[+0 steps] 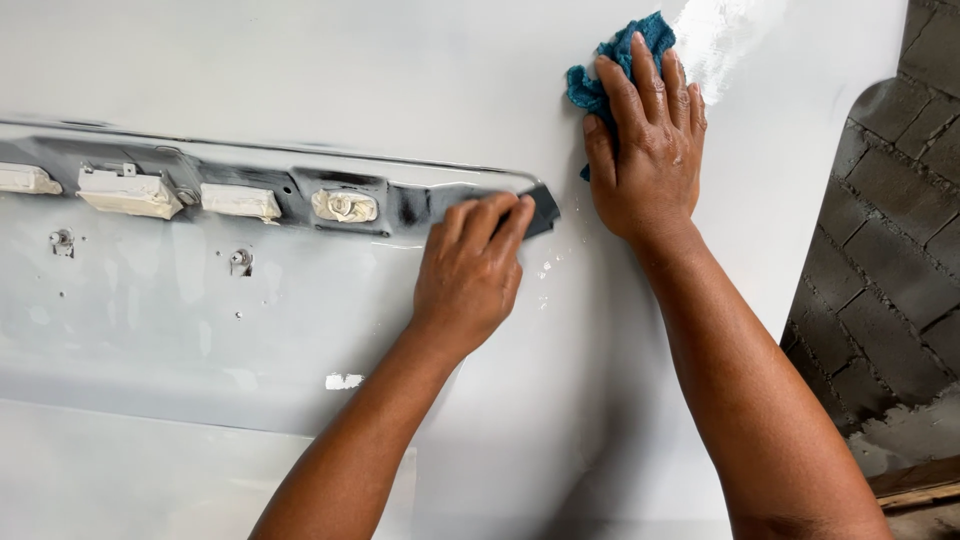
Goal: The person scrubs a white car door with a sanding block and a blue cloth. They repeatedly dip the cloth into a bucket of water to rinse it and continue scrubbing the surface.
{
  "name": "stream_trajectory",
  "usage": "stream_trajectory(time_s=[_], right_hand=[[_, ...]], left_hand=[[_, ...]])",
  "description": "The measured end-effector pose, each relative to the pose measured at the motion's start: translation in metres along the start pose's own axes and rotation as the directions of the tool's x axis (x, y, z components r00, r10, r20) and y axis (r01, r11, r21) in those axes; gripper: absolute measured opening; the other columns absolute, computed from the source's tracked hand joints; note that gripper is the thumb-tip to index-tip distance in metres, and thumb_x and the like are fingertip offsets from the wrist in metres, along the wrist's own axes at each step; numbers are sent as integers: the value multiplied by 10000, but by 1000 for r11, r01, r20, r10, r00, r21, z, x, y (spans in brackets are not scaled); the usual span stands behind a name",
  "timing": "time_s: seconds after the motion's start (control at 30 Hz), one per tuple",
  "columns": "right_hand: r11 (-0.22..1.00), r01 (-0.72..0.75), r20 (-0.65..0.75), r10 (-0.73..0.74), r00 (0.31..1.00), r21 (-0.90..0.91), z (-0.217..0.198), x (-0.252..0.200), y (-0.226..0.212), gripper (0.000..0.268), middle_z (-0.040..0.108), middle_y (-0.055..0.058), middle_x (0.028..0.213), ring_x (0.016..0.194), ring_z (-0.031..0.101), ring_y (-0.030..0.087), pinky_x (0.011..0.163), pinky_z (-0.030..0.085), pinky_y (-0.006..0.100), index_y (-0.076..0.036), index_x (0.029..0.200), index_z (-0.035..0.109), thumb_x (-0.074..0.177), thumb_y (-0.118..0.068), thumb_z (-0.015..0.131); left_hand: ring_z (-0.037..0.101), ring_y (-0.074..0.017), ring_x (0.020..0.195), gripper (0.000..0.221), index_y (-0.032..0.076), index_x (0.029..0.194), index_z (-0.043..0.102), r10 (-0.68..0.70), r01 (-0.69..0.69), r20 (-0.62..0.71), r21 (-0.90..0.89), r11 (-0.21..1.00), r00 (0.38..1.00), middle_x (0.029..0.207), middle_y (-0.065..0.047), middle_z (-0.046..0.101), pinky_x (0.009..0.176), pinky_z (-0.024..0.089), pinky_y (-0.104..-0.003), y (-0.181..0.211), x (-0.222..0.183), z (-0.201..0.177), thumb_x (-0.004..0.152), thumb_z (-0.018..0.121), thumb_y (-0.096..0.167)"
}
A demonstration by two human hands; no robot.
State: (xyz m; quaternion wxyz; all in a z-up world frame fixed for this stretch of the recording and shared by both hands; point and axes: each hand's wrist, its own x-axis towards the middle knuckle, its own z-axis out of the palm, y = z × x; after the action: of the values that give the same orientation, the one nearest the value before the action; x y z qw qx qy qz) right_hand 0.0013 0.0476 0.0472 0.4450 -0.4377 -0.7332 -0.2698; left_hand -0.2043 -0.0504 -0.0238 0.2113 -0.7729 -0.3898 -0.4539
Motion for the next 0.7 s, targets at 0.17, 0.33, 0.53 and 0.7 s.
stream_trajectory(time_s=[0.17, 0.33, 0.53, 0.7], right_hand=[[1000, -1, 35, 1, 999, 14, -6, 2, -5, 475, 346, 119, 1702, 1579, 234, 398, 1274, 126, 604, -222, 1577, 510, 1111, -317, 536], [997, 59, 127, -66, 990, 53, -11, 1, -15, 484, 327, 96, 1712, 1592, 219, 373, 1287, 112, 589, -228, 1570, 501, 1108, -368, 532], [998, 40, 188, -48, 981, 47, -16, -5, -14, 526, 274, 88, 1723, 1602, 171, 357, 1287, 61, 579, -258, 1589, 468, 1097, -444, 495], [999, 28, 203, -35, 979, 35, -15, -17, -32, 539, 248, 76, 1730, 1599, 144, 363, 1283, 54, 580, -265, 1589, 461, 1092, -475, 478]], left_hand=[[540, -318, 1248, 557, 34, 1420, 593, -8, 11, 19, -116, 993, 1000, 1393, -103, 576, 1047, 462, -449, 4, -74, -6, 867, 653, -7], [544, -321, 1290, 542, 56, 1410, 607, -53, 54, 12, -173, 983, 999, 1400, -100, 591, 1092, 454, -452, -2, -57, 0, 874, 632, -18], [523, -344, 1348, 532, 27, 1464, 570, -41, 27, -63, -205, 978, 997, 1447, -147, 561, 1135, 437, -453, 2, -52, 1, 934, 611, 3], [528, -372, 1292, 467, -44, 1382, 587, -113, 140, 136, -214, 967, 984, 1404, -196, 576, 1064, 433, -498, 13, -157, -41, 933, 633, 75]])
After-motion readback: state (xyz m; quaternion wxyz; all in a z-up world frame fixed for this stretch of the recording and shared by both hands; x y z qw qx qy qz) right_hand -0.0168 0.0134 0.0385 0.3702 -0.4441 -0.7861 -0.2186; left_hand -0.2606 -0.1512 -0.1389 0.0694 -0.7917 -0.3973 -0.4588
